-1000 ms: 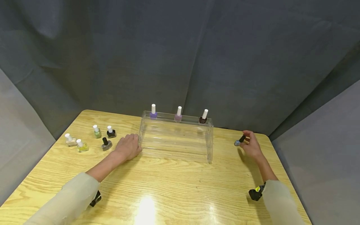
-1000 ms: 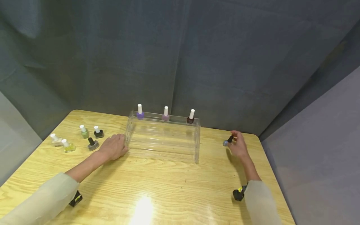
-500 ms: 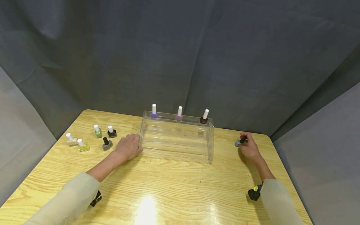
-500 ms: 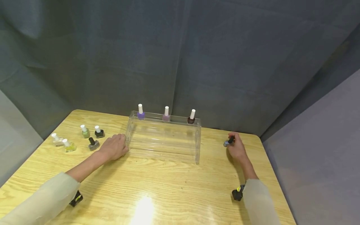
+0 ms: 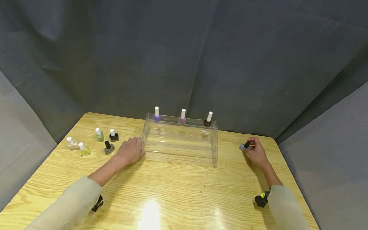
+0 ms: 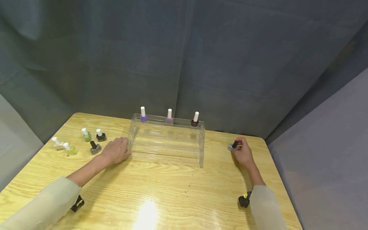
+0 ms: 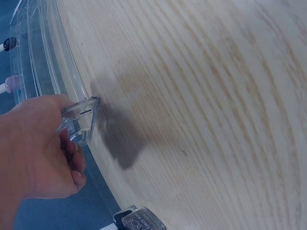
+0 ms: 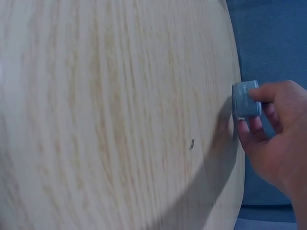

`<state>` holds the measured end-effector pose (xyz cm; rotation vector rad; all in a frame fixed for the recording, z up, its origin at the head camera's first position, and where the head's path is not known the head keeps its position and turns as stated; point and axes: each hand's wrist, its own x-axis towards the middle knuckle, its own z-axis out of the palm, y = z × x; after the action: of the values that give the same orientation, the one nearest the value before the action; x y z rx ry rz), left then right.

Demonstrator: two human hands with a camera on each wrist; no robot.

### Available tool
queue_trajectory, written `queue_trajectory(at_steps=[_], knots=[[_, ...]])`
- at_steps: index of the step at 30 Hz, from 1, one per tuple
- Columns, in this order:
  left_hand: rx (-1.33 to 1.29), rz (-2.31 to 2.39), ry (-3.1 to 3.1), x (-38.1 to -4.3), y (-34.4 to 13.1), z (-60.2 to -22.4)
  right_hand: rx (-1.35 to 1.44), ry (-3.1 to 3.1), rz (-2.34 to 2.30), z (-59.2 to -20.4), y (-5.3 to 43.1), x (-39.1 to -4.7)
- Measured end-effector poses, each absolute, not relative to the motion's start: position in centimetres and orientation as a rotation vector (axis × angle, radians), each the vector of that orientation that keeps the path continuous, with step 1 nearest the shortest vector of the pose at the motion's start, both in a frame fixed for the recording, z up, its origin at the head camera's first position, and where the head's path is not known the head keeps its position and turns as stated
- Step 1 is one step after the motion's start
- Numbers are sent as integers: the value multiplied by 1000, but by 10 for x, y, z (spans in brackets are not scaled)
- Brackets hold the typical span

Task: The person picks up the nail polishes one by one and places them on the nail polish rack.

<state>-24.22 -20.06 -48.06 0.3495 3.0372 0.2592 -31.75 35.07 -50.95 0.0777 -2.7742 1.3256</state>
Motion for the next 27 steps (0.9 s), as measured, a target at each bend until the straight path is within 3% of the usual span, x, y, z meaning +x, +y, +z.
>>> queue_trajectory(at_steps=[14, 27], knots=[[360, 255, 3041, -244, -202, -484, 129, -2734, 1350, -493, 349, -304], [362, 241, 3041, -244, -202, -485, 480, -2586, 1454, -452, 308, -294]])
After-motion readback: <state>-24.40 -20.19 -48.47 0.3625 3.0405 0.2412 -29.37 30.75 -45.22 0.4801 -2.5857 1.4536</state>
